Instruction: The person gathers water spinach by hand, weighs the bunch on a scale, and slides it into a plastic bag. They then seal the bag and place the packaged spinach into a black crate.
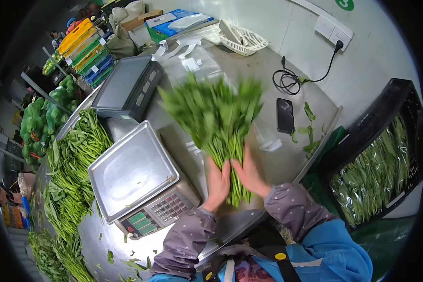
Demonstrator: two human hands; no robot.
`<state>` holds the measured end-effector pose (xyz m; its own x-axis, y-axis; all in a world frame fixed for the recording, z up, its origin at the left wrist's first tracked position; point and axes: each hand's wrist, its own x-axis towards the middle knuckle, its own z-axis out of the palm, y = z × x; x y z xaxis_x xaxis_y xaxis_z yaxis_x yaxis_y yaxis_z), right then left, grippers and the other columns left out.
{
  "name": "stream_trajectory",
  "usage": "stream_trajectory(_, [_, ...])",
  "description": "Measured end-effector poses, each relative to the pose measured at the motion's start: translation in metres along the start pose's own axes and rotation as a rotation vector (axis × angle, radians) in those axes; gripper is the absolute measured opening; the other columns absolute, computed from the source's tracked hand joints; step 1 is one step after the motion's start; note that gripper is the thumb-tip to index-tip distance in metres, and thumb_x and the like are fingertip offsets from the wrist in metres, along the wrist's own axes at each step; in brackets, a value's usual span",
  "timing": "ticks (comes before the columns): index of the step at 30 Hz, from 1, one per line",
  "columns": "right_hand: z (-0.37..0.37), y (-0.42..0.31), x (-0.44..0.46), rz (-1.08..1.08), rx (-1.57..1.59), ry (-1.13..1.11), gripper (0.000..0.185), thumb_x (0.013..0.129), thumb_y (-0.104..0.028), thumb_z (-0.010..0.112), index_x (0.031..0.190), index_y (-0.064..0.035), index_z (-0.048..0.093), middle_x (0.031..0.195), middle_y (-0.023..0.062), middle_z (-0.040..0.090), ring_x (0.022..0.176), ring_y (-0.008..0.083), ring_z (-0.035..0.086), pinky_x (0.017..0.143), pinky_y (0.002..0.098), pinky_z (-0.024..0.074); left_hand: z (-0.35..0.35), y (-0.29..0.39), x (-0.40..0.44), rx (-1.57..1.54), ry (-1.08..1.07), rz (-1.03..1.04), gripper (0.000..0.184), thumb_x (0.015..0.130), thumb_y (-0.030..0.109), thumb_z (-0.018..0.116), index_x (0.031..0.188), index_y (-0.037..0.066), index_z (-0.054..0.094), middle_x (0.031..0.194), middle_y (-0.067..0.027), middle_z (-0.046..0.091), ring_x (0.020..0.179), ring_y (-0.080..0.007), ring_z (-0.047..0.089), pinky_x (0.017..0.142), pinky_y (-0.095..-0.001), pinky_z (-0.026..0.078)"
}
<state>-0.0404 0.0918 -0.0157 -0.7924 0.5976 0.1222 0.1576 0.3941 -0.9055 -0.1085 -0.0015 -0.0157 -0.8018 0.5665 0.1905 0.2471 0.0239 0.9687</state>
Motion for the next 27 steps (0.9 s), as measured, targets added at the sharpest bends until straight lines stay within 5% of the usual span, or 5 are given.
stream_trajectory(6, [-0.04,0.018,0.001,0.413,-0.474,-0.474,0.051,0.083,-0.024,0.056,0.119,0.0074,0.037,0.115,0.0277,0.045,0.105,0.0385,0.048,0.086,0.0411,0.0398,-0.006,-0.045,-0.041,0.406,-0.257,-0.337,0.05,0.085,0.018,0.052,0.124,-0.005,0.031,0.115,-0.0267,0.045,0.103,-0.0418,0.046,0.088,-0.0412,0.038])
stream_trajectory(8, [-0.06,0.002,0.013,0.507,-0.601,-0.644,0.041,0.082,-0.021,0.056,0.112,0.0048,0.046,0.113,0.0239,0.048,0.102,0.0382,0.049,0.084,0.0398,0.0412,-0.018,-0.027,-0.05,0.703,-0.136,-0.01,0.052,0.082,0.015,0.055,0.123,-0.007,0.031,0.11,-0.0265,0.047,0.099,-0.0421,0.048,0.085,-0.042,0.039])
stream_trajectory(12, [-0.108,0.036,0.009,-0.26,-0.63,-0.305,0.02,0.074,-0.01,0.055,0.092,-0.0017,0.057,0.102,0.0137,0.054,0.1,0.0291,0.051,0.083,0.0373,0.0426,-0.039,-0.01,-0.06,0.869,0.022,0.129,0.052,0.08,0.012,0.057,0.122,-0.007,0.034,0.112,-0.027,0.046,0.1,-0.0428,0.047,0.084,-0.0414,0.04])
stream_trajectory(16, [-0.113,0.064,0.031,-0.9,-0.851,-0.261,0.018,0.066,-0.008,0.054,0.084,-0.0049,0.056,0.097,0.0078,0.055,0.1,0.0237,0.048,0.089,0.0441,0.0376,-0.04,-0.048,-0.049,0.588,-0.015,-0.234,0.04,0.079,0.013,0.056,0.112,-0.006,0.045,0.07,-0.0226,0.058,0.068,-0.037,0.058,0.063,-0.0449,0.045])
stream_trajectory(27, [-0.078,-0.038,-0.087,-0.86,-0.688,-0.829,0.008,0.065,-0.017,0.054,0.061,-0.0101,0.052,0.061,0.003,0.051,0.057,0.017,0.057,0.045,0.031,0.0427,-0.041,0.024,-0.04,0.894,-0.517,0.19,0.027,0.07,0.003,0.049,0.093,0.011,0.06,0.081,-0.0092,0.057,0.073,-0.0272,0.058,0.061,-0.0368,0.047])
